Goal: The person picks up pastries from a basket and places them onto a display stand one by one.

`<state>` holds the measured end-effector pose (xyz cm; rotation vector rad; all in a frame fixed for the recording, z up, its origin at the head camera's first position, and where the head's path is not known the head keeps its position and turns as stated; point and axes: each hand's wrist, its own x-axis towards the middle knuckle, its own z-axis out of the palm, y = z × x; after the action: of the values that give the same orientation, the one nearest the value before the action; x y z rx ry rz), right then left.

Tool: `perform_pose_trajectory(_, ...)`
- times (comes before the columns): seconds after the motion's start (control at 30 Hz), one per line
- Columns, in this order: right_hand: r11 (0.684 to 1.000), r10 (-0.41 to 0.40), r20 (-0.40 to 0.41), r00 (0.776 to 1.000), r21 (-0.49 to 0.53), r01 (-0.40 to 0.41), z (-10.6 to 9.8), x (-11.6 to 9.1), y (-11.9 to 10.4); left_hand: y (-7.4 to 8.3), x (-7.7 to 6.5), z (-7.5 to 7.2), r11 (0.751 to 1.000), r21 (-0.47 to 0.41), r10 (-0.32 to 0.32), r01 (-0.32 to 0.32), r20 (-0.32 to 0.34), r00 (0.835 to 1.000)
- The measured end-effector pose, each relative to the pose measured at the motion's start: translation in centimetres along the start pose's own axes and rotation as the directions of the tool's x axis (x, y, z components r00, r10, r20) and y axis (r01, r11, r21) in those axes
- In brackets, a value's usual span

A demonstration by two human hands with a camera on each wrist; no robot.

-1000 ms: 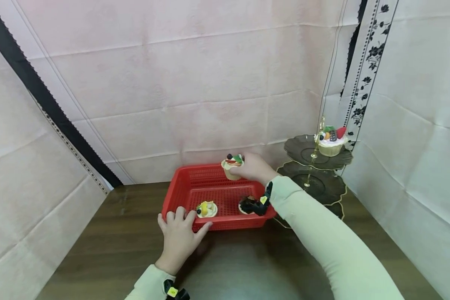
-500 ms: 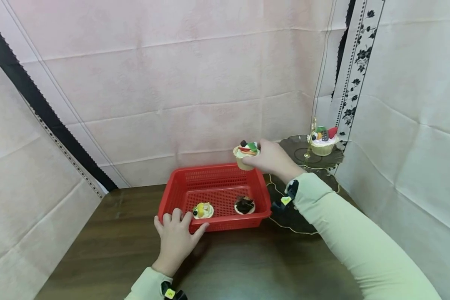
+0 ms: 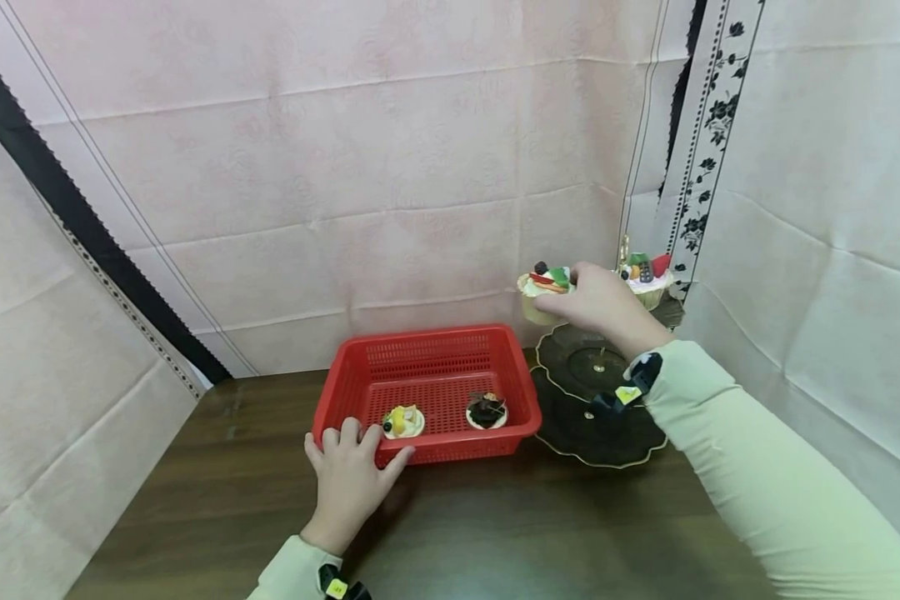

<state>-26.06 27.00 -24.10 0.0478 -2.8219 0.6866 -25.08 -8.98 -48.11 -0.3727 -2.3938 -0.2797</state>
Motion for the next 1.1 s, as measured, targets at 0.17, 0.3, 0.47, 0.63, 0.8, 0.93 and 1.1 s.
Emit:
perform_pose_trajectory(0.17, 1.0, 0.027, -0.025, 0.999, 0.002, -0.026, -0.8, -0.4, 1.0, -0.1, 0.0, 0.1, 1.0, 0.0, 0.005, -0.005, -0.006, 1.0)
perform_pose_trajectory(0.3, 0.999, 0.053, -0.037, 0.998, -0.002, -0.053, -1.4, -0.9, 1.6, -0.1, 0.0, 0.2, 1.0, 0.004, 0.009, -0.009, -0.01, 1.0)
perform_pose_trajectory(0.47, 0.997, 0.079, -0.025, 0.997, -0.02, -0.079, -2.0, -1.3, 2.2, -0.2, -0.1, 0.2, 1.0, 0.003, 0.007, -0.007, -0.011, 1.0)
perform_pose_trajectory(0.63, 0.994, 0.097, 0.002, 0.995, -0.053, -0.097, -2.4, -1.5, 2.6, -0.2, 0.0, 0.2, 1.0, 0.003, 0.003, -0.003, -0.012, 1.0)
perform_pose_trajectory(0.8, 0.991, 0.118, 0.025, 0.993, -0.063, -0.116, -2.6, -1.6, 2.8, -0.1, 0.0, 0.1, 1.0, 0.004, 0.002, -0.002, -0.012, 1.0)
perform_pose_trajectory(0.93, 0.987, 0.147, 0.041, 0.988, -0.077, -0.143, -2.7, -1.6, 3.1, -0.1, 0.0, 0.2, 1.0, 0.009, 0.008, -0.007, -0.019, 1.0)
perform_pose_trajectory(1.1, 0.982, 0.156, 0.061, 0.986, -0.117, -0.149, -3.0, -1.6, 3.4, -0.2, 0.0, 0.3, 1.0, 0.012, 0.012, -0.012, -0.027, 1.0)
